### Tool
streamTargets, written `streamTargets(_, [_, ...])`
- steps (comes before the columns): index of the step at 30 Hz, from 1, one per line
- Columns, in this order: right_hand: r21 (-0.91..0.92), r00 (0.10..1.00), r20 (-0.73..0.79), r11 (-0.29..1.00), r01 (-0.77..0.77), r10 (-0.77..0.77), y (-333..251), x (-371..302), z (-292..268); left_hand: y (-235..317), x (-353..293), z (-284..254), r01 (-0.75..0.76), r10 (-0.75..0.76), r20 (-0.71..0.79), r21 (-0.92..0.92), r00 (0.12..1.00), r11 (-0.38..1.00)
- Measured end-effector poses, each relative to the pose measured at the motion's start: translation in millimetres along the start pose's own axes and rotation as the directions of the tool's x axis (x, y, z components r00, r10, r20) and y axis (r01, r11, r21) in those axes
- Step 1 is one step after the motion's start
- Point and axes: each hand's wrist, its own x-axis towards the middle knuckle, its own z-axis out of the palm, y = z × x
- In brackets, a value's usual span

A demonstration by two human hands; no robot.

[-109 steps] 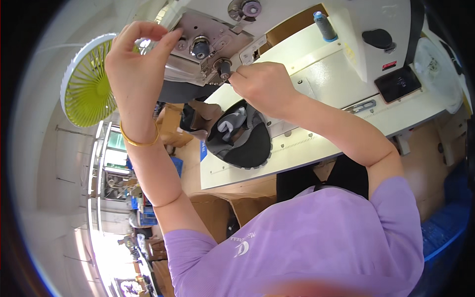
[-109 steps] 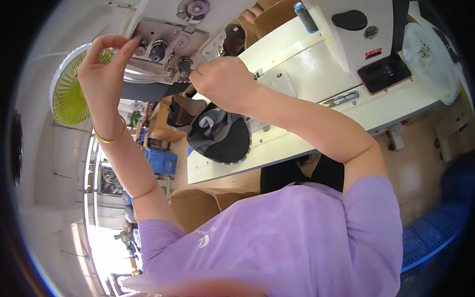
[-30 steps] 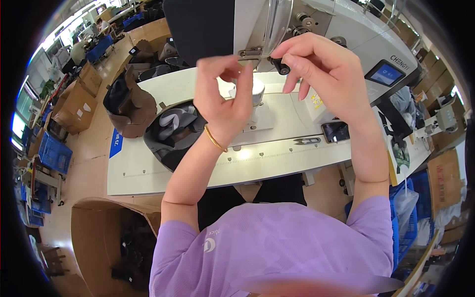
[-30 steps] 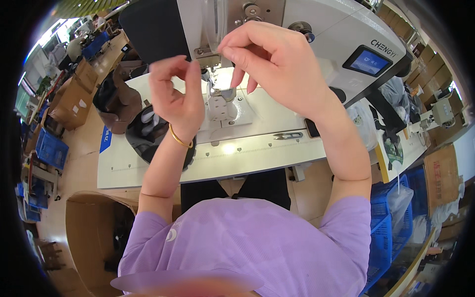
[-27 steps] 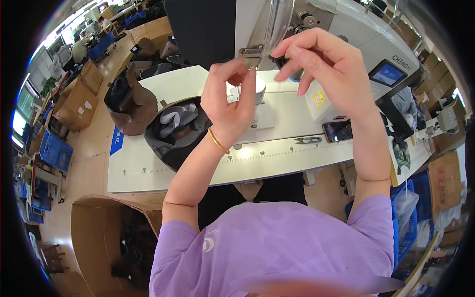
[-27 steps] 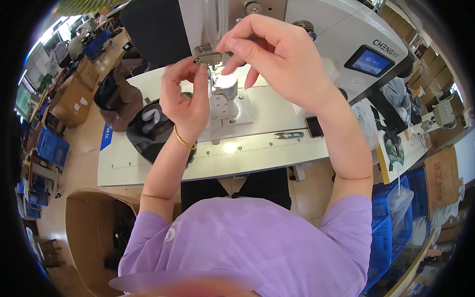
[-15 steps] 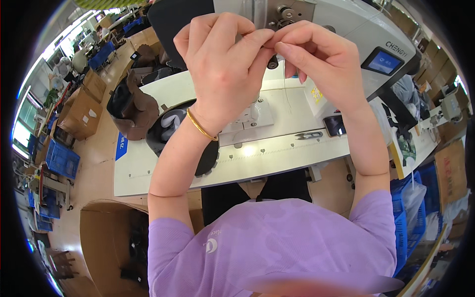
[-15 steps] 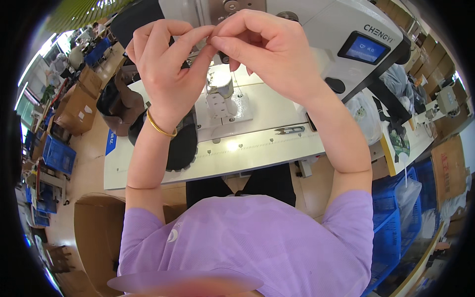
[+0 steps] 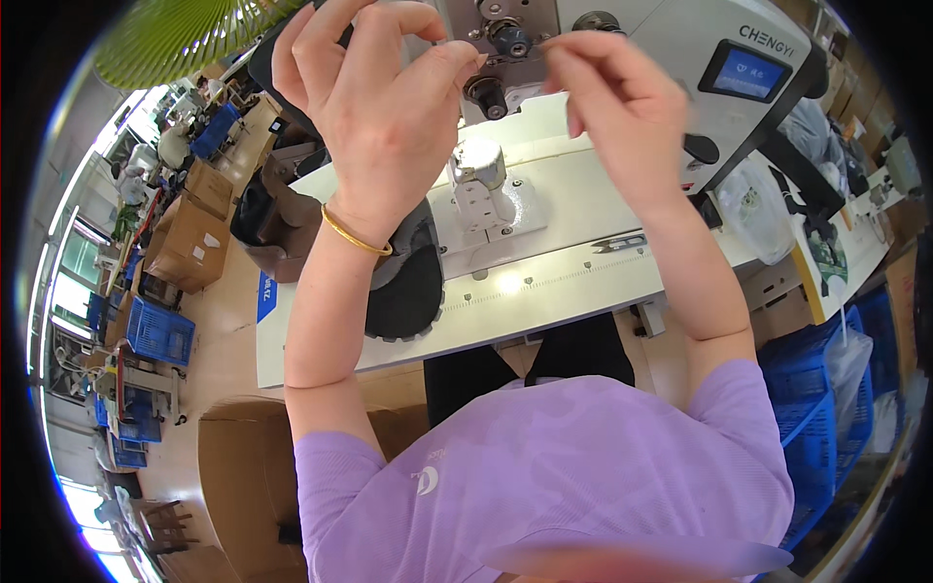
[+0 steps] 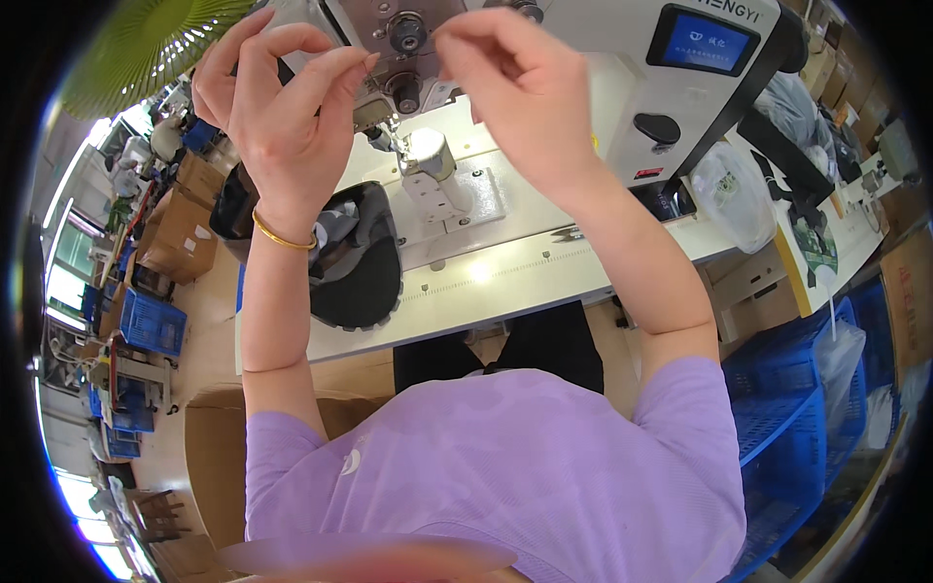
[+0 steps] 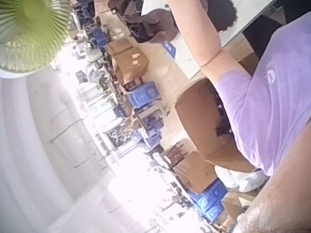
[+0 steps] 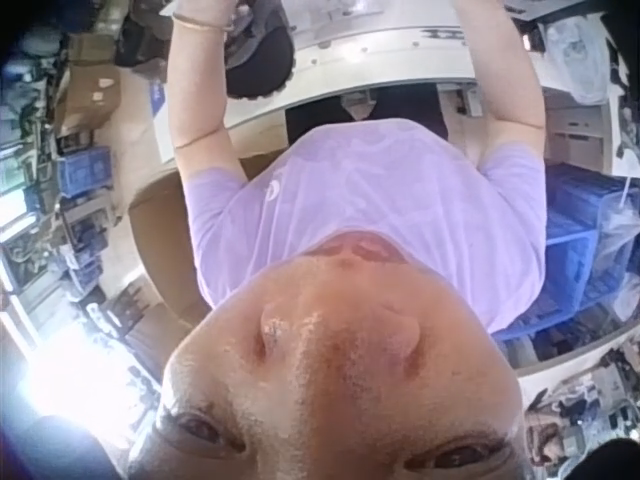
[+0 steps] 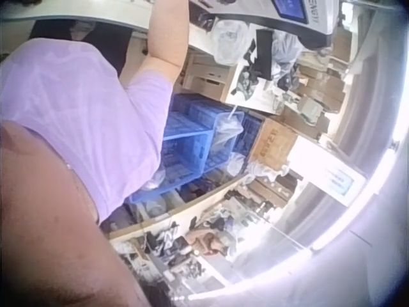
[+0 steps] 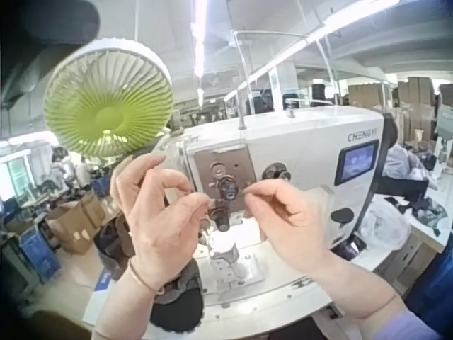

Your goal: Manually thread a sewing machine and stitch components of shoe uppers.

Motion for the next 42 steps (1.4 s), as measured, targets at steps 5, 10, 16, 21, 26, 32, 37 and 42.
streamTargets(5, [-0.211,0.999,-0.039,0.977,-0.032,0.025,24,0,16,-1,16,5,-0.102,0.102,-0.020,0.008,0.995,0.995])
streamTargets(10, [-0.258,0.998,-0.055,0.966,-0.019,0.005,25,5,25,-6,20,9,-0.151,0.151,0.001,0.034,0.989,0.988])
streamTargets(16, [-0.265,0.995,-0.086,0.964,0.031,-0.056,30,2,27,-3,29,16,-0.109,0.109,-0.006,-0.065,0.994,0.992])
streamTargets(21, [-0.245,0.986,-0.123,0.966,0.078,-0.111,32,-3,24,0,29,9,-0.081,0.082,0.006,-0.112,0.997,0.990])
streamTargets(26, [-0.399,0.968,-0.123,0.904,0.155,-0.221,30,-1,35,-2,23,24,-0.073,0.073,-0.005,-0.124,0.997,0.990])
streamTargets(32, [-0.106,0.987,-0.162,0.994,-0.036,0.019,30,-4,35,-5,29,6,-0.140,0.131,-0.105,-0.085,0.986,0.986])
streamTargets(37, [-0.129,0.986,-0.153,0.991,0.040,-0.060,25,-10,35,15,22,-13,0.323,-0.278,0.206,-0.236,0.938,0.916])
streamTargets(42, [0.203,0.970,-0.118,0.961,-0.187,0.214,19,-12,37,32,42,-20,0.750,-0.510,0.550,-0.512,0.661,0.419])
